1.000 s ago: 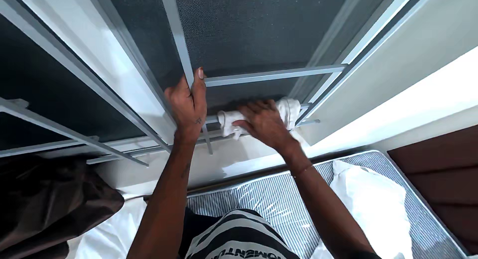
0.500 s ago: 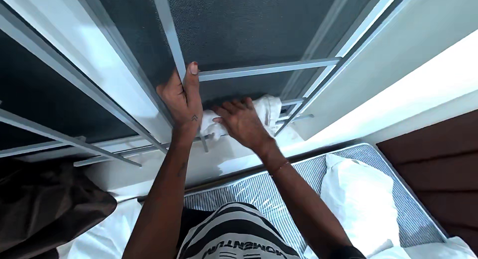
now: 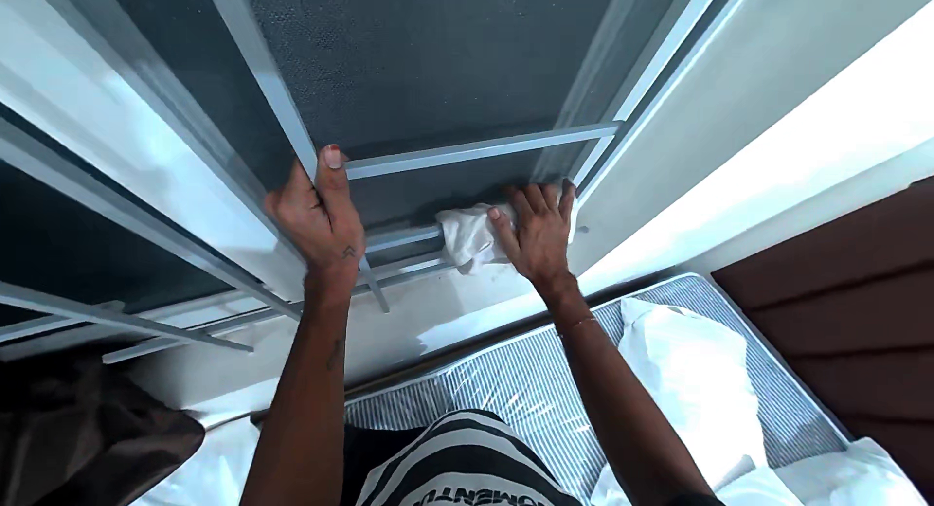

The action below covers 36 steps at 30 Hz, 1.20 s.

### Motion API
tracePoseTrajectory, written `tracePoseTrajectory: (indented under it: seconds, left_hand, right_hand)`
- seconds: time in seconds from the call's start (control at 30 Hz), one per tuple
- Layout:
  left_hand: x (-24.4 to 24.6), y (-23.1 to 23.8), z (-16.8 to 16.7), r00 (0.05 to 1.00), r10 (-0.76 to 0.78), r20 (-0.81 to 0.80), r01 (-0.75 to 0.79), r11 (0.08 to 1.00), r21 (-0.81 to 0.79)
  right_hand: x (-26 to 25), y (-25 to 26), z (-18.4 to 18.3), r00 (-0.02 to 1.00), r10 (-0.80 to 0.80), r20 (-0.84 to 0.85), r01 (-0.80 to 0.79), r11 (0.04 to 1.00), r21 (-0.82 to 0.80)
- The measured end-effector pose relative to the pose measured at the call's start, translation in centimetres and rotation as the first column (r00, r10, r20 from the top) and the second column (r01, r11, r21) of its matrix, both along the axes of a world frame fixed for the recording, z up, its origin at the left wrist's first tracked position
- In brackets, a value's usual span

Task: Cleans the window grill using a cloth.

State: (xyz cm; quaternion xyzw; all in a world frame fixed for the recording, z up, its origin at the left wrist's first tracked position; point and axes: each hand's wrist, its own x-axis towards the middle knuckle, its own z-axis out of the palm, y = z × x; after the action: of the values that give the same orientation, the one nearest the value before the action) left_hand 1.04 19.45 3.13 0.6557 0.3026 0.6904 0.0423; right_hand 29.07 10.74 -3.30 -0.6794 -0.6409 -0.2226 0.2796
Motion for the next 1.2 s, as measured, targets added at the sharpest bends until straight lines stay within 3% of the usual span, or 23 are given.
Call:
tracePoseTrajectory:
  seconds: [0.1,0.17,0.33,0.6,0.7,0.8,0.93,1.0,1.13,1.2]
  left_hand:
    - [0.2,0.1,-0.2,1.000,0.022,0.005,-0.023,0.999,0.027]
    - [0.2,0.2,-0.3,1.000,0.027,0.005,-0.027,0.999,0.029]
    - [0.2,0.1,-0.1,1.000,0.015,0.004,-0.015,1.000,0.022]
    - [-0.3,-0.2,0.0,0.999,0.027,-0.028,-0.028,0.999,-0.035]
    - [0.1,0.0,-0.1,1.000,-0.019,0.022,0.020,0.999,-0.031]
    - [0.8,0.1,-0.1,0.994,-0.066,0.086,0.066,0.998,0.013]
    - [0.1,0.3,-0.1,0.987,-0.149,0.064,0.152,0.988,-0.039]
    - [-0.1,0.3,0.1,0.984,-0.178,0.030,0.179,0.982,-0.060]
    - [-1.0,0.5,0.2,0.989,-0.135,-0.064,0.133,0.990,-0.043]
    - [-1.3,0.6,0.2,0.989,-0.113,-0.095,0.111,0.994,-0.025]
  right_hand:
    - [-0.3,1.0,-1.9,0.999,-0.024,-0.041,0.032,0.975,0.220]
    - [-1.6,2.1,-2.1,0.993,-0.047,-0.106,0.076,0.956,0.283]
    - [-6.1,2.3,-0.5,0.997,0.029,-0.075,-0.018,0.989,0.146]
    - [1.0,1.7,-0.4,0.997,-0.073,0.037,0.067,0.986,0.151]
    - [0.7,1.9,0.2,0.994,-0.111,0.015,0.108,0.987,0.115]
    - [-2.7,2.7,0.9,0.986,-0.158,-0.046,0.161,0.985,0.065]
    - [-11.2,3.2,0.5,0.992,-0.073,-0.102,0.080,0.995,0.067]
    - [-12.5,3.1,0.3,0.996,-0.005,-0.089,0.011,0.998,0.064]
    - [-8.3,3.2,-0.3,0.984,0.171,0.048,-0.176,0.977,0.123]
    - [-4.0,3.7,-1.0,0.983,0.155,0.095,-0.172,0.962,0.211]
